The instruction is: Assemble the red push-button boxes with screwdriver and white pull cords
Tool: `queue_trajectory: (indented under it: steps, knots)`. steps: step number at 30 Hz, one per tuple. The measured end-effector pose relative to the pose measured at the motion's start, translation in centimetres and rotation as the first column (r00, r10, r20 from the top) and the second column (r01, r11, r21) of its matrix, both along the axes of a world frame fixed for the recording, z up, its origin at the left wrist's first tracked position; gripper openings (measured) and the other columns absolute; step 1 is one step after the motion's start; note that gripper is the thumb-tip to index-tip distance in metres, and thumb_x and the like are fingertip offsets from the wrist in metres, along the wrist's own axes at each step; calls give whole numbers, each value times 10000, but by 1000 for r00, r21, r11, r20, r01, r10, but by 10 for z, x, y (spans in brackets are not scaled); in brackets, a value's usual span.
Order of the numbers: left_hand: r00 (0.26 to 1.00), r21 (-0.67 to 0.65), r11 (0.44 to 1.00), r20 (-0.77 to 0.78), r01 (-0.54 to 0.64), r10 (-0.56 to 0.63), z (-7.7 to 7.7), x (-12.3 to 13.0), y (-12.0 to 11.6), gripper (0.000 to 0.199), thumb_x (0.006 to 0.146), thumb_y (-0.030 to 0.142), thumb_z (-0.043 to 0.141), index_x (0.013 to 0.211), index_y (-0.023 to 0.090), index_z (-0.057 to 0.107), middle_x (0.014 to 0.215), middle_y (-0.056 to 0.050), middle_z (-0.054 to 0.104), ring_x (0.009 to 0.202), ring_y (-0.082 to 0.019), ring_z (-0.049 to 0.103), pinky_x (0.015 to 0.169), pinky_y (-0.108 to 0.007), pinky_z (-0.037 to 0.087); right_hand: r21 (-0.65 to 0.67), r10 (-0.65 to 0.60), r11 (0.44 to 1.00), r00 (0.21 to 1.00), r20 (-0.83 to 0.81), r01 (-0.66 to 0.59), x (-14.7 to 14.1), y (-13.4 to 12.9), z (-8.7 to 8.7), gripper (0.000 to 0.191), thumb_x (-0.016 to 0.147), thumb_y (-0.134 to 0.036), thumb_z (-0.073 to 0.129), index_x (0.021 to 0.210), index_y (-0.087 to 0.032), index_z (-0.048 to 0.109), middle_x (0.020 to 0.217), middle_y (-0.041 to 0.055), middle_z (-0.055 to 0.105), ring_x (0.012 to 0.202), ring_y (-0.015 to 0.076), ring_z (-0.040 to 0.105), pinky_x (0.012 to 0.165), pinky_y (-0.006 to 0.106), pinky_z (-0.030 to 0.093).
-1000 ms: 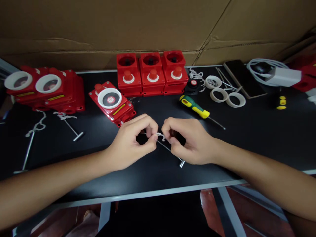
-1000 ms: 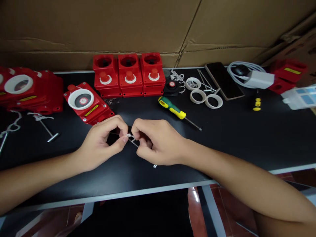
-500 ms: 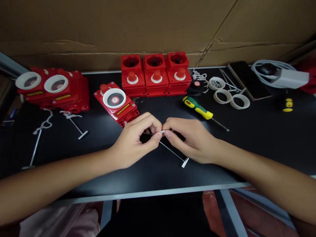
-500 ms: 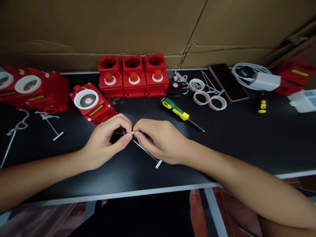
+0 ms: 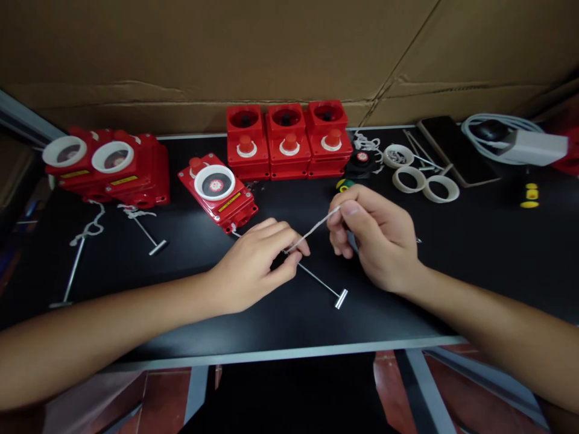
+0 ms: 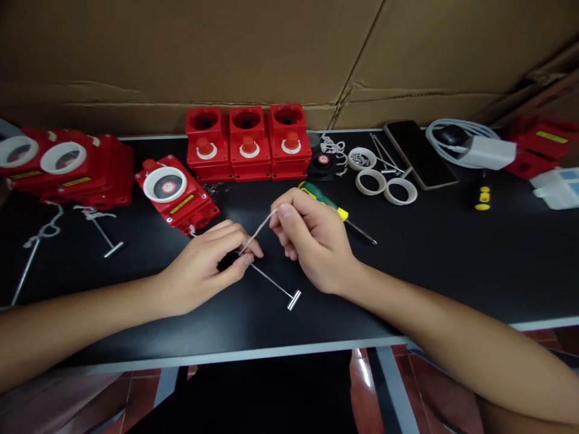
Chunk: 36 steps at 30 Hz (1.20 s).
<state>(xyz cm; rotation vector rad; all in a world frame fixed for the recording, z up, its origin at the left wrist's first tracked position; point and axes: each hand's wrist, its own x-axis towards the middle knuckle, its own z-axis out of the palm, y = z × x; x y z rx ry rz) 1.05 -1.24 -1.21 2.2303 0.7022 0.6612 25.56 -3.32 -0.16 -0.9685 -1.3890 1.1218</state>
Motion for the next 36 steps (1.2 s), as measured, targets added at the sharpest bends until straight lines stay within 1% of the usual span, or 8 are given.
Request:
queue_trajectory:
  steps: [5,9,14,17,25,29,32,36]
  knots:
    - [1000,-29,999,6,-26,27,2,-2,0,281,1192,100,505,1146,194,765,993,-17,753,896,-192,682,849,-313,531,-90,-49,995,991,-124,38,0,8,3,429,1126,-662,876,1034,-281,702,706,-86,608,441,110,448,446,290,434]
    - [994,-136,989,78,-61,72,2,-3,-1,293,1233,158,503,1143,201,779,955,-4,736,822,-166,672,796,-294,515,-73,52,996,990,130,-43,5,12,3,445,1194,-716,725,1130,-281,656,819,-49,670,571,140,566,559,309,449]
    - [968,-300,948,189,-104,167,-1,-1,-2,184,1242,279,594,1166,211,747,1018,-28,799,916,-186,750,859,-306,556,-49,294,934,687,665,-353,5,7,2,367,1190,-503,688,943,-232,673,832,5,687,714,164,593,696,330,396]
    - [945,-382,917,243,-112,217,-2,0,-3,159,1254,324,600,1251,212,712,918,11,744,838,-171,707,815,-301,534,-60,312,927,669,674,-371,10,9,7,360,1225,-374,577,923,-222,701,824,13,706,718,164,616,720,329,418]
    - [957,-407,908,211,-100,200,1,0,-2,278,1287,351,496,1145,222,697,706,88,513,619,-136,472,647,-287,386,180,-166,981,796,582,73,49,40,36,500,1216,-623,701,885,-255,769,702,-15,616,629,163,549,658,354,393]
    - [967,-380,919,179,-103,182,0,-1,-3,279,1273,357,505,1131,223,705,695,89,507,617,-131,485,646,-276,394,466,-572,754,811,121,462,88,77,39,349,1117,-478,777,851,-257,734,573,-69,448,479,113,273,544,328,183]
    - [974,-371,922,142,-112,176,0,-2,-2,290,1260,369,522,1102,225,717,687,88,518,608,-129,495,640,-270,403,549,-617,581,765,-186,601,130,103,44,387,1107,-464,789,793,-294,639,523,-108,336,438,90,147,507,318,82]
    - [986,-298,952,122,-74,115,2,-3,0,238,1218,324,585,1065,224,737,773,50,663,694,-137,632,706,-260,479,450,-789,543,614,-17,709,174,116,50,380,1156,-146,606,827,-243,768,613,-23,603,474,96,389,553,337,235]
